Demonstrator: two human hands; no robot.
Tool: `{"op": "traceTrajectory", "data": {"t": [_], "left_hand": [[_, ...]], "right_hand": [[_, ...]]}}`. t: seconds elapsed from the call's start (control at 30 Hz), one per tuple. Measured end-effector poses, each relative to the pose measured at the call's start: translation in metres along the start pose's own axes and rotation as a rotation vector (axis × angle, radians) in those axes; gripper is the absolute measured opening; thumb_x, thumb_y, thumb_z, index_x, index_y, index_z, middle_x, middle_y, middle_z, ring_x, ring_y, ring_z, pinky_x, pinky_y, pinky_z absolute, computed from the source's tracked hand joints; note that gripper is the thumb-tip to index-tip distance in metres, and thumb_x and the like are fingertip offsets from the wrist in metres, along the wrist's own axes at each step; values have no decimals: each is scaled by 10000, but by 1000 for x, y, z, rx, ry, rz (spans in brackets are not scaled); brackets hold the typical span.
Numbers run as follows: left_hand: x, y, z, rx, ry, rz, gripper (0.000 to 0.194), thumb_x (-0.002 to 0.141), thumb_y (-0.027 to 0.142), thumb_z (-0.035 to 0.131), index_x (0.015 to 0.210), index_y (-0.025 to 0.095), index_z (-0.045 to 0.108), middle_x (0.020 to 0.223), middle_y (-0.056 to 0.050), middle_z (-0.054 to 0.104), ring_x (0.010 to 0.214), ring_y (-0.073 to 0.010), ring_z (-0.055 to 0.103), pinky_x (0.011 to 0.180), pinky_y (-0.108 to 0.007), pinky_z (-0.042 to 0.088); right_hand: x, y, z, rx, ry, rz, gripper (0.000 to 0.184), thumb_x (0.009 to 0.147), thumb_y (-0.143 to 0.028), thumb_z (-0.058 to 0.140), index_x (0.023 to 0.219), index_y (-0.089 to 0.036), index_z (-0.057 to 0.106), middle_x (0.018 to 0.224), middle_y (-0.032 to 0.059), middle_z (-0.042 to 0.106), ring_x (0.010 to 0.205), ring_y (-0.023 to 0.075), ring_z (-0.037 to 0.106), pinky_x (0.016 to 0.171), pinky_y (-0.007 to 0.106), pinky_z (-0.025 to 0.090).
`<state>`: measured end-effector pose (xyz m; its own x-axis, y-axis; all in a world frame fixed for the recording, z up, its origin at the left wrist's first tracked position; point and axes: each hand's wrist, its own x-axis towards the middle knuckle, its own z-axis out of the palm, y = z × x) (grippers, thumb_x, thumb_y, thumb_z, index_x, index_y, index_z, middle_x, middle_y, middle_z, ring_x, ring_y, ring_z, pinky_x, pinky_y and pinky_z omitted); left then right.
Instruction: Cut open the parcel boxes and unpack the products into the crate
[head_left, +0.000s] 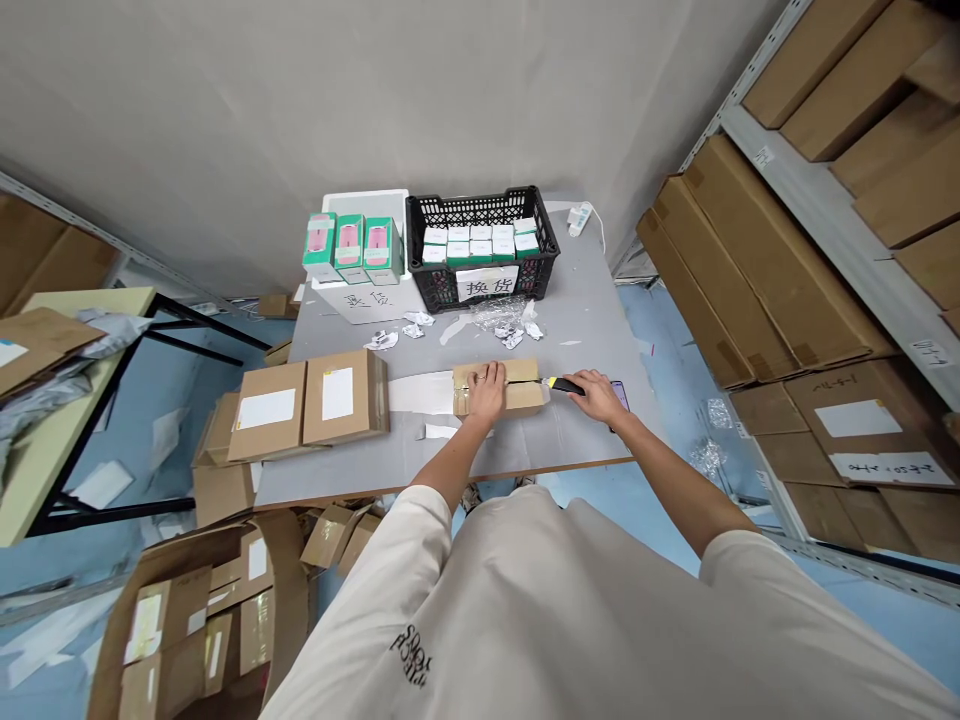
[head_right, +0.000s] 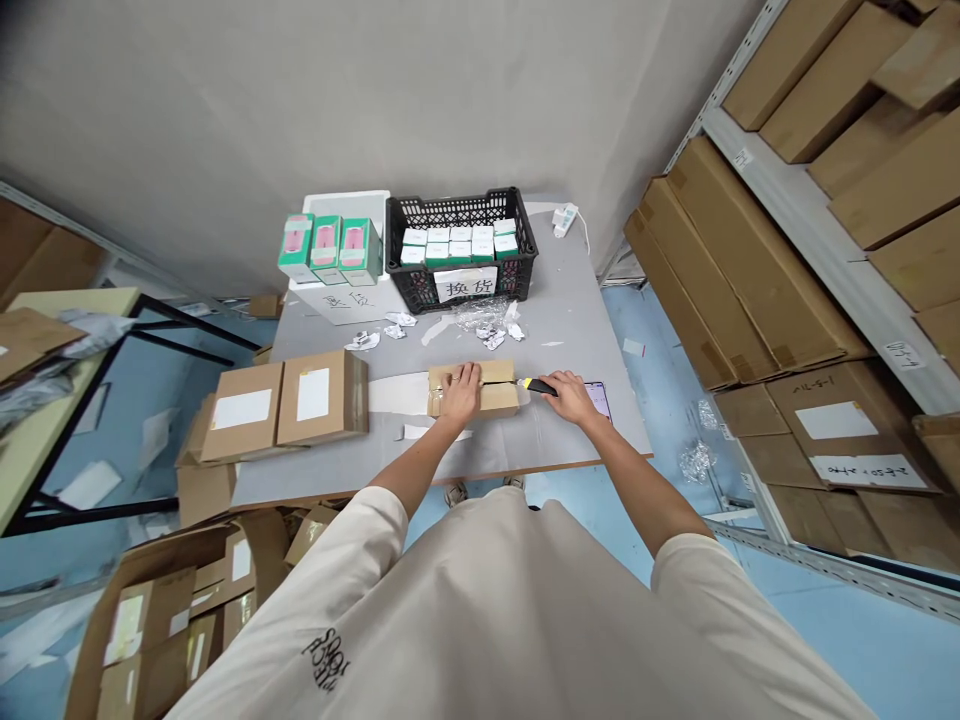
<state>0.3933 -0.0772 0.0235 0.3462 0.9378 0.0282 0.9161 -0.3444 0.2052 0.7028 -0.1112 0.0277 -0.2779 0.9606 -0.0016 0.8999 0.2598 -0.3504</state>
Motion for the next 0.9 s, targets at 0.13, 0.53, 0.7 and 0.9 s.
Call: {"op": "traceTrajectory", "data": {"t": [0.13,0.53,0.7,0.9], "left_hand": [[0,1,-4,1,-31,-12,554,1060,291,270,1598,203,366,1613,-161,434,1466,-300,378,1168,-517,300],[0,6,-10,-17,-55,-33,565,1053,287,260,1605,208,350,1630,-155,407,1481,-300,354,1170,-535,298],[-1,5,-10,-16,-45,-30,560,1057,284,249,1599,201,365,1614,-161,429,1468,-306,369,1164,-540,305],[0,5,-8,-6,-41,-32,549,1061,280,237,1581,202,397,1615,-153,432,1462,-303,377,1151,-526,319]], "right_hand": [[5,5,3,52,-10,24,443,974,-399,566,1393,-286,657,1246,113,690,1140,327,567,944,431,409],[13,5,5,128,-20,25,442,979,-423,548,1393,-316,660,1238,108,685,1143,328,565,964,447,421],[15,15,1,140,-36,24,436,972,-424,554,1375,-304,668,1247,104,680,1147,320,562,969,445,418],[18,15,8,164,-39,24,435,967,-408,559,1377,-304,660,1245,99,684,1153,320,569,968,447,417]]}}
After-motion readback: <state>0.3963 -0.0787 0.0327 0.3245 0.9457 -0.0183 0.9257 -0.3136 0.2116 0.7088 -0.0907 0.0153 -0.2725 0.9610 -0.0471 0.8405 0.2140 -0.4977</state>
